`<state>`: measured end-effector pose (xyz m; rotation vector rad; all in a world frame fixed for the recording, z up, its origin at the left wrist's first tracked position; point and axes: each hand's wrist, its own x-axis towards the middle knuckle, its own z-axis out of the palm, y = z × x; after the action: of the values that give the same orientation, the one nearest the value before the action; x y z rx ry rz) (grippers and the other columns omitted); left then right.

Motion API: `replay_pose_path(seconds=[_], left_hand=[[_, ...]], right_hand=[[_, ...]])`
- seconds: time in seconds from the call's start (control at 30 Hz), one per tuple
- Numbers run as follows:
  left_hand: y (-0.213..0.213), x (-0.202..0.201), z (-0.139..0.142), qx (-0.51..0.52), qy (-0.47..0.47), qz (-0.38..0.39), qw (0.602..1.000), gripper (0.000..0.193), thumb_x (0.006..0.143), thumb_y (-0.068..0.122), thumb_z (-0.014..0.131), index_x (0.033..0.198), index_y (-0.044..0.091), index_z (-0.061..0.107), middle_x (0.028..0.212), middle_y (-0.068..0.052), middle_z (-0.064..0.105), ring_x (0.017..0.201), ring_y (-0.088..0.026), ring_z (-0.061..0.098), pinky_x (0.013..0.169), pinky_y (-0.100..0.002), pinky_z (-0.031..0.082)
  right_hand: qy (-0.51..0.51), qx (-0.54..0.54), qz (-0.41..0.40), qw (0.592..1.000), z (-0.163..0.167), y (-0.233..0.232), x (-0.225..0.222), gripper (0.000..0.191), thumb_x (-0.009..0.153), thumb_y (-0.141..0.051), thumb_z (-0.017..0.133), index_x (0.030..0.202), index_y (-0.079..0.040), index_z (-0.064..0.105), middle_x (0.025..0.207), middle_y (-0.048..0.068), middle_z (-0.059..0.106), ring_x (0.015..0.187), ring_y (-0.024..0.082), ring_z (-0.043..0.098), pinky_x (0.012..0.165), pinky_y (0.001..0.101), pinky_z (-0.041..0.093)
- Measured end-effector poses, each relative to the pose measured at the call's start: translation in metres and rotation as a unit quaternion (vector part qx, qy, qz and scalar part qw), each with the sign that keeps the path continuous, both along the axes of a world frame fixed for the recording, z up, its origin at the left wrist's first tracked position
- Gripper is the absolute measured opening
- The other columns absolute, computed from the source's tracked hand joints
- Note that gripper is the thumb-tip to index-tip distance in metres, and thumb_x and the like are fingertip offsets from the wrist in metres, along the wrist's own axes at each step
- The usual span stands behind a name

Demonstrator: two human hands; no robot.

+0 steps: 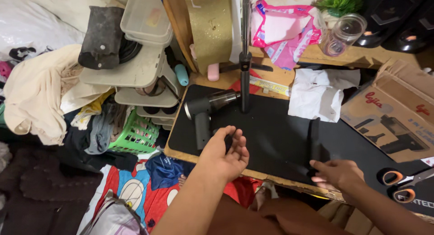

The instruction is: The person handles a cordless handheld vacuum at a cluttered desk, detaching and reattaching its parts. They fit a long nozzle tube onto the vacuum body, remove it, and try other attachments including a brush nozzle, repeatedly connecting and disconnecting the pieces by hand.

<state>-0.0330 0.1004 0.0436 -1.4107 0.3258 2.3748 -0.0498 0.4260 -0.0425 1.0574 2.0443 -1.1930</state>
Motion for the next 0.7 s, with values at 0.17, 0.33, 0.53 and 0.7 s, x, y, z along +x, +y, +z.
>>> replay_pose_path(seconds=[0.17, 0.33, 0.53, 0.7], left_hand=[[0.002, -0.006, 0.001, 0.008, 0.000, -0.011, 1.000, 0.011, 0.091, 0.021, 0.071, 0.094, 0.012, 0.066, 0.092, 0.002, 0.069, 0.083, -0.013, 0.064, 0.071, -0.028, 0.049], [-0.001, -0.013, 0.010, 0.029, 0.010, -0.025, 0.999, 0.013, 0.093, 0.023, 0.068, 0.096, 0.011, 0.065, 0.093, 0.000, 0.069, 0.085, -0.014, 0.065, 0.073, -0.029, 0.050], [-0.008, -0.018, 0.016, 0.022, 0.083, -0.065, 0.994, 0.019, 0.095, 0.028, 0.061, 0.099, 0.010, 0.066, 0.096, -0.001, 0.070, 0.088, -0.016, 0.065, 0.077, -0.032, 0.051], [-0.011, -0.019, 0.011, 0.082, 0.119, -0.099, 0.985, 0.017, 0.095, 0.021, 0.057, 0.099, 0.007, 0.064, 0.100, -0.004, 0.071, 0.091, -0.018, 0.066, 0.079, -0.034, 0.052]], right_hand=[[0.010, 0.030, -0.017, 0.999, -0.001, 0.005, 0.005, 0.049, 0.092, -0.036, 0.075, 0.121, 0.003, 0.070, 0.098, 0.018, 0.076, 0.078, 0.029, 0.073, 0.062, 0.0405, 0.061], [0.053, 0.125, -0.016, 0.991, 0.007, 0.010, 0.022, 0.040, 0.098, -0.035, 0.064, 0.119, -0.002, 0.075, 0.089, 0.013, 0.077, 0.063, 0.023, 0.061, 0.049, 0.0364, 0.045], [0.115, 0.133, -0.055, 0.983, 0.007, 0.004, 0.036, 0.031, 0.099, -0.027, 0.063, 0.114, -0.005, 0.078, 0.080, 0.011, 0.070, 0.058, 0.019, 0.059, 0.049, 0.0336, 0.045], [0.204, -0.036, -0.061, 0.976, 0.012, -0.020, 0.039, 0.030, 0.103, -0.019, 0.053, 0.111, 0.001, 0.075, 0.077, 0.009, 0.063, 0.058, 0.017, 0.053, 0.048, 0.0317, 0.040]])
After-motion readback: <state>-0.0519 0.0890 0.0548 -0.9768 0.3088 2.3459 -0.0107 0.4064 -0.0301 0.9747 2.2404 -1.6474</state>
